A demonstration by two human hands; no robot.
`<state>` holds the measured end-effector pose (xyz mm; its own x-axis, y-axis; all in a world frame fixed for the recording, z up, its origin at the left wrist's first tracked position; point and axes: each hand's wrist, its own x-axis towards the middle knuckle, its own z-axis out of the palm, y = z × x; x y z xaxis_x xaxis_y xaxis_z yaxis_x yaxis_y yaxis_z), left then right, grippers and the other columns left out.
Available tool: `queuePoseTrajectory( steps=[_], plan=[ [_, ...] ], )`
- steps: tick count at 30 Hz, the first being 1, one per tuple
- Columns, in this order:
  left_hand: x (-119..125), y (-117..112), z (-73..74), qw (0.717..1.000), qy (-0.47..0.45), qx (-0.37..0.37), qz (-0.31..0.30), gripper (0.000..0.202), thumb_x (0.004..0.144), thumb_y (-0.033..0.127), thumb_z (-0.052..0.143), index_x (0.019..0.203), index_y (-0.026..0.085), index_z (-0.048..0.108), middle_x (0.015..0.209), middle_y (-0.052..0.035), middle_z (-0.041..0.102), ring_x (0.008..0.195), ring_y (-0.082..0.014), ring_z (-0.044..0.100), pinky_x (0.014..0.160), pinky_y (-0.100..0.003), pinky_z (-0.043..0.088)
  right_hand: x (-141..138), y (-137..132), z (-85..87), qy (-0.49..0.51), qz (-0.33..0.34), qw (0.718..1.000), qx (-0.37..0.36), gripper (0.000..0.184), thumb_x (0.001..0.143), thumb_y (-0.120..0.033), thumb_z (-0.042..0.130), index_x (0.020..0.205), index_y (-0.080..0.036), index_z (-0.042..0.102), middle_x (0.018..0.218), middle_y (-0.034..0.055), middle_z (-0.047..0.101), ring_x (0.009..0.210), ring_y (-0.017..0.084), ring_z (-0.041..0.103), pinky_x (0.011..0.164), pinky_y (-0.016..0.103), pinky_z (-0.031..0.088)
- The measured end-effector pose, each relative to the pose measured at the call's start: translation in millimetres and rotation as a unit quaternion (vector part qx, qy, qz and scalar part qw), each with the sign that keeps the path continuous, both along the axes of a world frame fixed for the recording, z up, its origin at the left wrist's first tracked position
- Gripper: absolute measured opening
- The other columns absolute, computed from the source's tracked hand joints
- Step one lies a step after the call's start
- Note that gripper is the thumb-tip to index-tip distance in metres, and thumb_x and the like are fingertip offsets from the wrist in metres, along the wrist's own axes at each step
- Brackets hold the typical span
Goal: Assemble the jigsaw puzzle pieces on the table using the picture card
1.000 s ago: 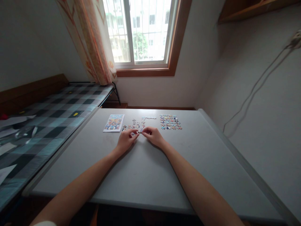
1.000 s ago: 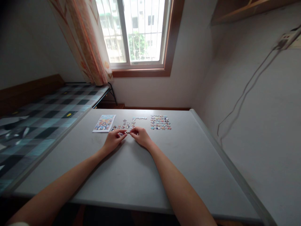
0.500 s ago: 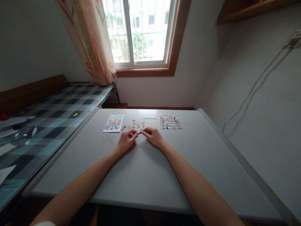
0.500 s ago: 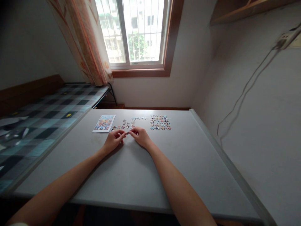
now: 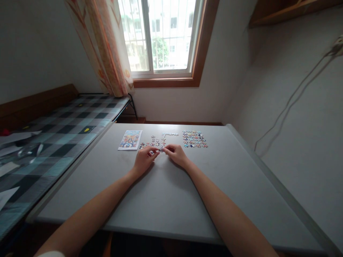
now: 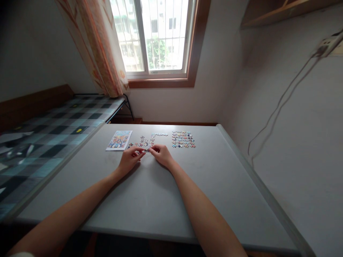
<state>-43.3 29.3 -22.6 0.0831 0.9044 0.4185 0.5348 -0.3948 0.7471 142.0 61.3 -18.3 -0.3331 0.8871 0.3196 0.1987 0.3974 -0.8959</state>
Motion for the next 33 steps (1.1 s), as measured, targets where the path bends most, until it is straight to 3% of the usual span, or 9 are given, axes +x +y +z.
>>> queuePoseTrajectory(
  steps=[16, 26, 33],
  plan=[
    [1.2, 1.0, 0.0, 1.0, -0.01, -0.004, -0.022, 0.025, 0.079, 0.035, 0.06, 0.098, 0.02, 0.068, 0.082, -0.0021, 0.062, 0.053, -0.0068, 0.055, 0.051, -0.019, 0.048, 1.0, -0.3, 1.4, -0.036, 0.017, 0.999, 0.005, 0.028, 0.078, -0.038, 0.056, 0.069, -0.013, 0.067, 0.061, 0.0013, 0.06, 0.059, 0.012, 0.05, 0.057, 0.023, 0.038],
    [1.0, 0.5, 2.7, 1.0, -0.007, -0.024, 0.008, 0.028, 0.077, 0.042, 0.061, 0.093, 0.019, 0.069, 0.079, -0.0029, 0.066, 0.056, -0.0095, 0.058, 0.053, -0.02, 0.048, 0.2, -0.5, -1.4, -0.018, -0.004, 1.0, 0.013, 0.02, 0.077, -0.032, 0.06, 0.078, -0.014, 0.068, 0.072, 0.0041, 0.066, 0.065, 0.013, 0.055, 0.062, 0.025, 0.043],
    [-1.5, 3.3, -0.6, 1.0, 0.003, -0.026, 0.011, 0.03, 0.077, 0.043, 0.061, 0.093, 0.019, 0.069, 0.079, -0.0034, 0.067, 0.055, -0.0102, 0.058, 0.054, -0.021, 0.048, -0.7, 0.2, -3.4, -0.022, -0.017, 0.999, 0.025, 0.019, 0.075, -0.032, 0.062, 0.08, -0.015, 0.067, 0.064, 0.0003, 0.059, 0.058, 0.01, 0.048, 0.056, 0.023, 0.04]
  ],
)
